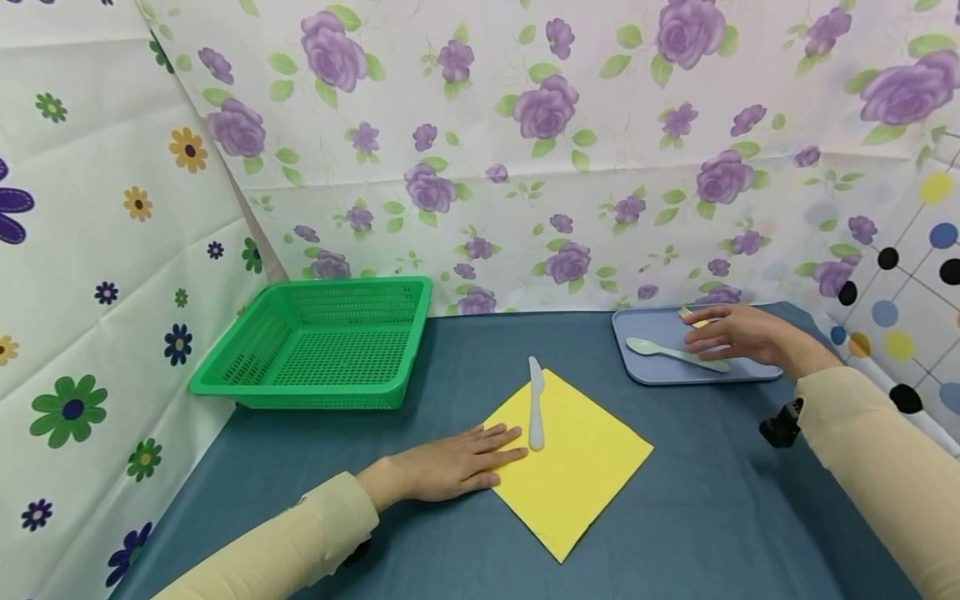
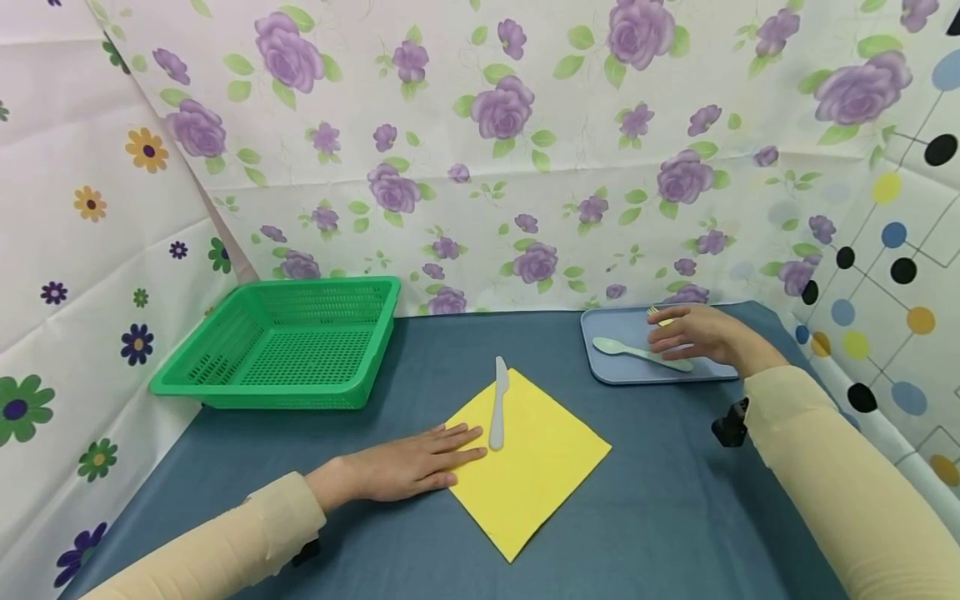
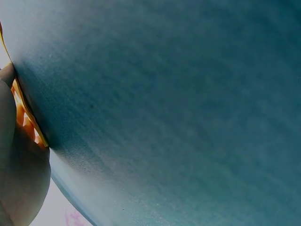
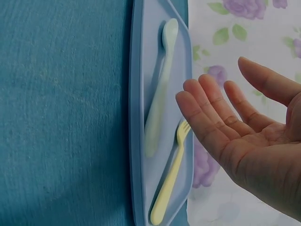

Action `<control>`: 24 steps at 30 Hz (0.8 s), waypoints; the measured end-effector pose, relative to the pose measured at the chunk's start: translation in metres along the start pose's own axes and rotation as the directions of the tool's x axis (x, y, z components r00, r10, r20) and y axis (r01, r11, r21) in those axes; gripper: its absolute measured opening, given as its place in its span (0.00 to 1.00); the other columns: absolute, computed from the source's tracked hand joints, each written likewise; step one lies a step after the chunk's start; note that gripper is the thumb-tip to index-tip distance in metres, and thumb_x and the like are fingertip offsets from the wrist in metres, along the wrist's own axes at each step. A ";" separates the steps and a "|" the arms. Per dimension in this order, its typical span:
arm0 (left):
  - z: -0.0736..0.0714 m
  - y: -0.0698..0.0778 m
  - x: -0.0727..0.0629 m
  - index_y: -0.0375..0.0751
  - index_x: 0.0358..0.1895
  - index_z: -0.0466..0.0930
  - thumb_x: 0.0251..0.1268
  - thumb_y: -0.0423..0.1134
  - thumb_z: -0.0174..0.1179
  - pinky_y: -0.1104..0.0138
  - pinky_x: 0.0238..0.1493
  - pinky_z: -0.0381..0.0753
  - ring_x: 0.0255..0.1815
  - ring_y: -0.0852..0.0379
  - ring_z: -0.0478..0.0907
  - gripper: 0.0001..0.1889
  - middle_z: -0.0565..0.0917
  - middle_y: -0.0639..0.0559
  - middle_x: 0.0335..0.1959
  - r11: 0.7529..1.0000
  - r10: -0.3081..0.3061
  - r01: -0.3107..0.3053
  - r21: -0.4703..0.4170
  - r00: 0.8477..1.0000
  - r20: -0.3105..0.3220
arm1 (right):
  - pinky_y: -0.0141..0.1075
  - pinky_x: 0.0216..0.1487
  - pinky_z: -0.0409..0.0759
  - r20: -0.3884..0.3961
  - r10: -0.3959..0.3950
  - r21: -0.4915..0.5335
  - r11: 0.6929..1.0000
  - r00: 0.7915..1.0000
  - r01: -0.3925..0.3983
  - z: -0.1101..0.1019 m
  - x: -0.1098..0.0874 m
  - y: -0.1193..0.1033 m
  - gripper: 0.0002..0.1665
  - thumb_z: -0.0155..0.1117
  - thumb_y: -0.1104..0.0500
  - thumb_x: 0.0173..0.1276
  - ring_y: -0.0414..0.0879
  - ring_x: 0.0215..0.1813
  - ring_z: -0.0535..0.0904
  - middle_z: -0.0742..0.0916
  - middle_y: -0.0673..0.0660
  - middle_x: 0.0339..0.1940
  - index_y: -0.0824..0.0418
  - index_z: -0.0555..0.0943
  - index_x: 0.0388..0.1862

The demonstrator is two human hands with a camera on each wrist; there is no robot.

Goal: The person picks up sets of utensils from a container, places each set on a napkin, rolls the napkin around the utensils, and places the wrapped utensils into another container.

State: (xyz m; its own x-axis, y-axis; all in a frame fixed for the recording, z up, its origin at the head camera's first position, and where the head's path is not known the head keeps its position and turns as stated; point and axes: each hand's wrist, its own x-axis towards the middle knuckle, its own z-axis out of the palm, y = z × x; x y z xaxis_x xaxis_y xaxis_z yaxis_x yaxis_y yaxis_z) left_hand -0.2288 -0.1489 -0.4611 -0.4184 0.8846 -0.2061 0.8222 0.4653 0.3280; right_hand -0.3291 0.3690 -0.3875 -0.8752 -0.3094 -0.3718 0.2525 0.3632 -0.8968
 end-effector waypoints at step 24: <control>0.001 -0.002 0.000 0.62 0.86 0.44 0.89 0.53 0.35 0.59 0.85 0.39 0.87 0.56 0.35 0.29 0.41 0.57 0.87 1.000 0.005 -0.005 -0.009 1.000 0.000 | 0.50 0.68 0.79 -0.021 0.046 -0.060 0.997 0.999 -0.047 -0.033 -0.003 0.006 0.42 0.57 0.58 0.83 0.43 0.56 0.86 0.86 0.49 0.53 0.72 0.49 0.83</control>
State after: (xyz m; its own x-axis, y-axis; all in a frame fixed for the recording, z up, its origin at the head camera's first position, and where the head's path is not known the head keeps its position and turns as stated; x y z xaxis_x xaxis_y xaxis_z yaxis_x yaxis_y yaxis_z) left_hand -0.2298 -0.1497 -0.4628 -0.4140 0.8870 -0.2048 0.8206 0.4610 0.3377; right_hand -0.3386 0.4007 -0.3845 -0.8712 -0.2739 -0.4075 0.2684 0.4293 -0.8624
